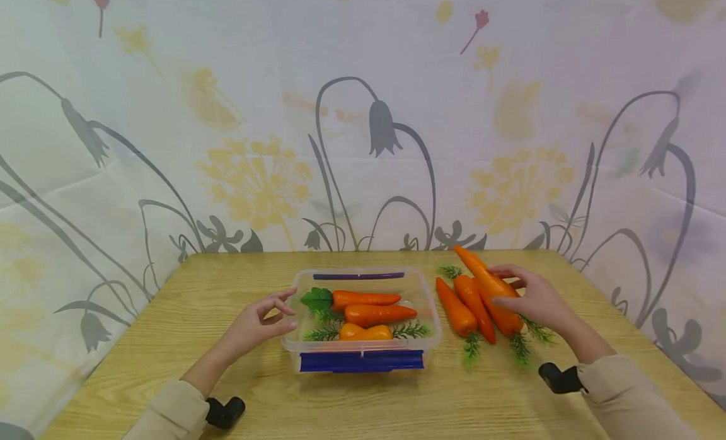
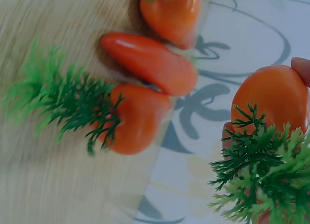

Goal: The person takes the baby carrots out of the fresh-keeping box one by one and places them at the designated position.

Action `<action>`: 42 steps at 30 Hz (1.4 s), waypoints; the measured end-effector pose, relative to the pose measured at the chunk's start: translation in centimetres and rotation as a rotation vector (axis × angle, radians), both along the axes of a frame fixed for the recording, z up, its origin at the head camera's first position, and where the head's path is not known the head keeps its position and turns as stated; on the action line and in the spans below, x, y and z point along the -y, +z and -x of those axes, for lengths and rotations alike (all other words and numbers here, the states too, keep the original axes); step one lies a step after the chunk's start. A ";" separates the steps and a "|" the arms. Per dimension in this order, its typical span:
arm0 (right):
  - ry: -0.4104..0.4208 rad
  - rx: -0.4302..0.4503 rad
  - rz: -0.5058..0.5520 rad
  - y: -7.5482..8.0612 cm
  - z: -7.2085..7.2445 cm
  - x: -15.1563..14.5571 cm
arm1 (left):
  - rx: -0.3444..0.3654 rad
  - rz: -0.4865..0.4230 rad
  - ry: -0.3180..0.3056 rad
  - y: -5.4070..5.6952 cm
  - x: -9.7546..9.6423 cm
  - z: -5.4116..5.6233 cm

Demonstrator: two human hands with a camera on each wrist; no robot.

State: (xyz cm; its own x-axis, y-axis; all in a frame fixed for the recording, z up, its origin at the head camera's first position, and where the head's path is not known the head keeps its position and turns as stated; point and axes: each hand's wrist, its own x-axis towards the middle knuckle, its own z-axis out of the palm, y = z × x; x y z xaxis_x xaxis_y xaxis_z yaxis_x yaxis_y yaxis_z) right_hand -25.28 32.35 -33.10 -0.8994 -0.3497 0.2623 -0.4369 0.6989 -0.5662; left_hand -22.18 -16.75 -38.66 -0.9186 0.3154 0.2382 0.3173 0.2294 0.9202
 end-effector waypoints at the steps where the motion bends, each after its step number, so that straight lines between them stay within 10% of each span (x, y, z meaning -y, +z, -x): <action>1: -0.005 0.005 0.003 -0.1 0.1 -0.2 | 0.002 -0.001 0.000 0.0 0.0 0.0; 42: -0.028 0.256 0.037 -5.6 2.1 -5.4 | 0.002 0.002 0.001 -0.1 0.1 0.1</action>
State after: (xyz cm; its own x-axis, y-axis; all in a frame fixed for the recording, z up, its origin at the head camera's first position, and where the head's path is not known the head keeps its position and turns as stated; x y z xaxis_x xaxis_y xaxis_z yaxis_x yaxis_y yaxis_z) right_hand -27.42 37.79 -38.73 -0.9474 -0.3178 0.0370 -0.2567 0.6859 -0.6809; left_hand -22.29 -16.80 -38.75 -0.9196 0.3145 0.2355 0.3148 0.2313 0.9205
